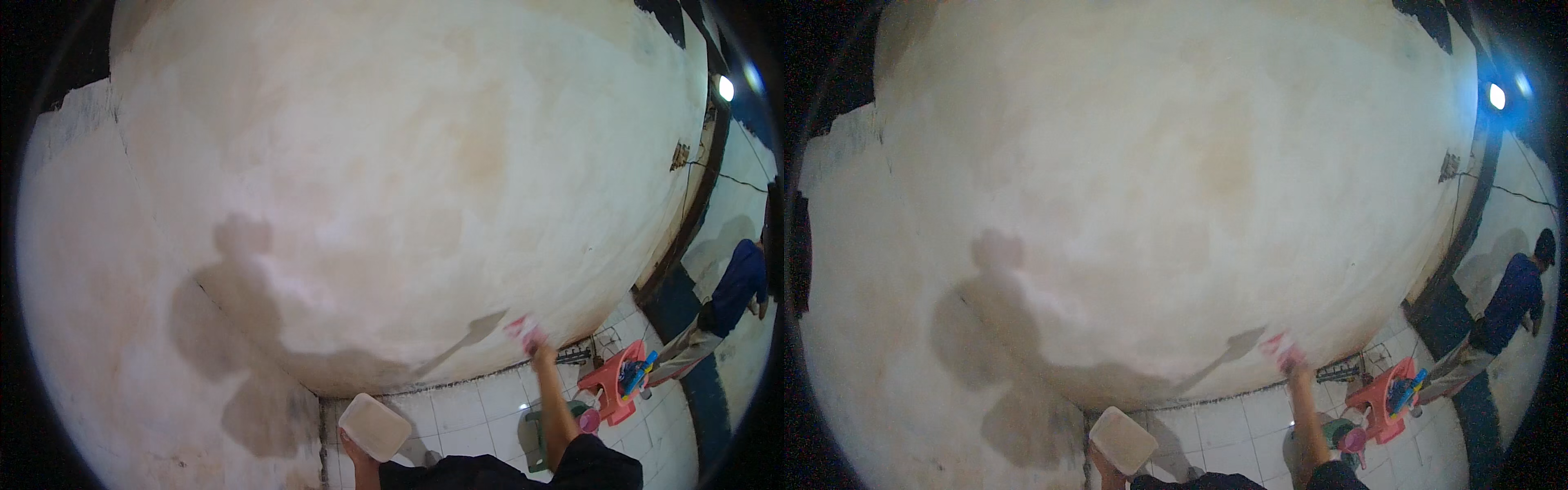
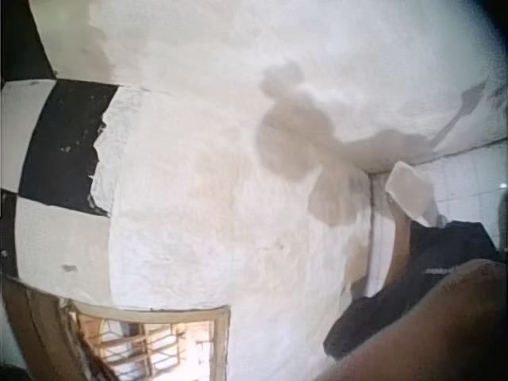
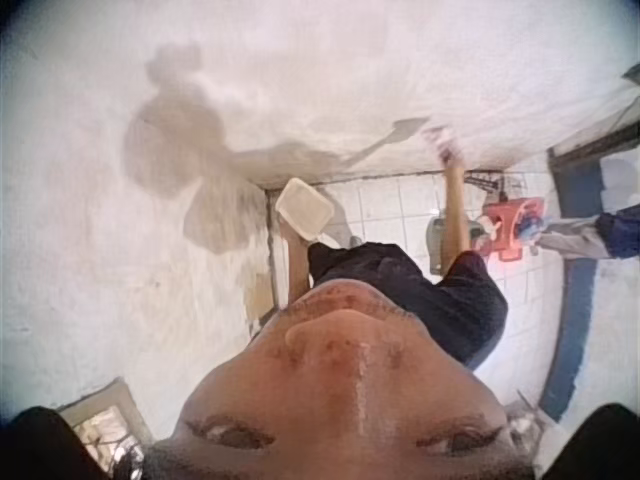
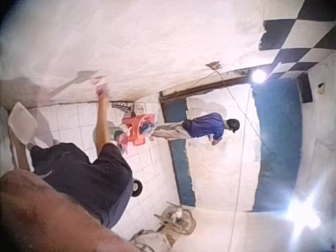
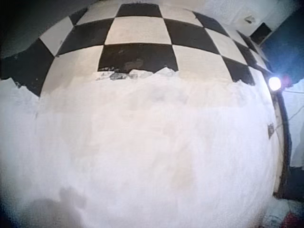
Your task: The person applies a white plaster or filler material to a wall using a handheld spreader tool, frequently picking up more material from a white container.
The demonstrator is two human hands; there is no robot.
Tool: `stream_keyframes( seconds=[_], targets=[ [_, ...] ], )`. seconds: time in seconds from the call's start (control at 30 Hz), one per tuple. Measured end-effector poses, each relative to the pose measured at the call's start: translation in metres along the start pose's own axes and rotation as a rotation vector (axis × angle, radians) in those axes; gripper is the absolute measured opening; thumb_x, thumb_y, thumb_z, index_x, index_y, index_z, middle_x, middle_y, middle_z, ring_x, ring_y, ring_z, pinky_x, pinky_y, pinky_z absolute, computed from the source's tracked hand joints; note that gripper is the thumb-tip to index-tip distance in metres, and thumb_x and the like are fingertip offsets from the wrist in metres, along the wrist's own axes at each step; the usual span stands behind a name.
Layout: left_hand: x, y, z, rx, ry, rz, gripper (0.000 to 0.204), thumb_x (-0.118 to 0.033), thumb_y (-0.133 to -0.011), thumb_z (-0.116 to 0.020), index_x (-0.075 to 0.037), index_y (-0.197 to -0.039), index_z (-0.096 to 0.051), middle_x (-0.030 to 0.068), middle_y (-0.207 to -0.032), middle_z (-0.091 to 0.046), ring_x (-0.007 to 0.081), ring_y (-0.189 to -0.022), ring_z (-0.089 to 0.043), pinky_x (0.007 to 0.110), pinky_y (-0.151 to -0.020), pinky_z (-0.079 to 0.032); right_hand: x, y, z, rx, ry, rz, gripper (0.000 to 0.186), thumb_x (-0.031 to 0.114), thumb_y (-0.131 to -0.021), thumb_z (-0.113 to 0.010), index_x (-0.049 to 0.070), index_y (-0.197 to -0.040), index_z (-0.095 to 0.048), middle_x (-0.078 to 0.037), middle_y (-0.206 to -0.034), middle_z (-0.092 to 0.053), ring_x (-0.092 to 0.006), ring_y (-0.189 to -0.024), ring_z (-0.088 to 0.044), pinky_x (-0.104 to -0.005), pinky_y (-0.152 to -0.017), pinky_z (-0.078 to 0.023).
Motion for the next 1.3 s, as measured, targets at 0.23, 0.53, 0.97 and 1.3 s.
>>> stream_keyframes(
  seconds=[0.23,0.53,0.97,1.3],
  targets=[
    [0.008,-0.001,0.028,0.011,0.021,0.052,0.051,-0.046,-0.098,-0.032,-0.009,-0.128,-0.051,0.0128,-0.121,-0.060,0.0316,-0.103,-0.064,0.047,-0.082,-0.057,0.103,0.120,-0.229,0.254,-0.176,0.005,0.041,0.001,-0.083,-0.062,0.000,-0.124,-0.056,-0.007,-0.096,-0.064,-0.0171,-0.081,-0.061,-0.0294,-0.070,-0.051],
    [0.005,0.020,0.015,-0.012,0.009,0.050,0.056,-0.052,-0.095,-0.035,-0.010,-0.128,-0.051,0.0117,-0.119,-0.061,0.0332,-0.102,-0.063,0.052,-0.083,-0.055,0.529,0.240,-0.465,-0.369,0.298,2.189,0.020,0.001,-0.080,-0.064,0.008,-0.098,-0.070,-0.014,-0.082,-0.067,-0.0288,-0.074,-0.066,-0.0372,-0.061,-0.051],
    [0.013,0.029,0.030,0.090,-0.087,-0.047,0.057,-0.050,-0.100,-0.024,-0.010,-0.135,-0.044,0.0126,-0.129,-0.055,0.0339,-0.111,-0.059,0.048,-0.090,-0.052,0.257,0.286,-0.548,0.500,1.094,1.942,0.023,0.012,-0.077,-0.057,-0.003,-0.094,-0.062,-0.017,-0.080,-0.066,-0.0299,-0.072,-0.067,-0.0404,-0.059,-0.054],
    [0.005,0.068,-0.003,0.050,-0.085,0.051,0.054,-0.051,-0.097,-0.038,-0.009,-0.129,-0.050,0.0096,-0.120,-0.060,0.0288,-0.105,-0.061,0.045,-0.089,-0.052,0.142,0.377,-0.352,1.030,0.863,0.601,0.018,0.013,-0.086,-0.061,0.000,-0.096,-0.068,-0.023,-0.077,-0.063,-0.0337,-0.066,-0.064,-0.0395,-0.060,-0.049]
  ],
)
Point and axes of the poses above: each hand's wrist, its own y-axis away from the middle knuckle, its own z-axis out of the back of the hand, x = y × z, the point moved 7 cm from there along -y, towards the middle knuckle
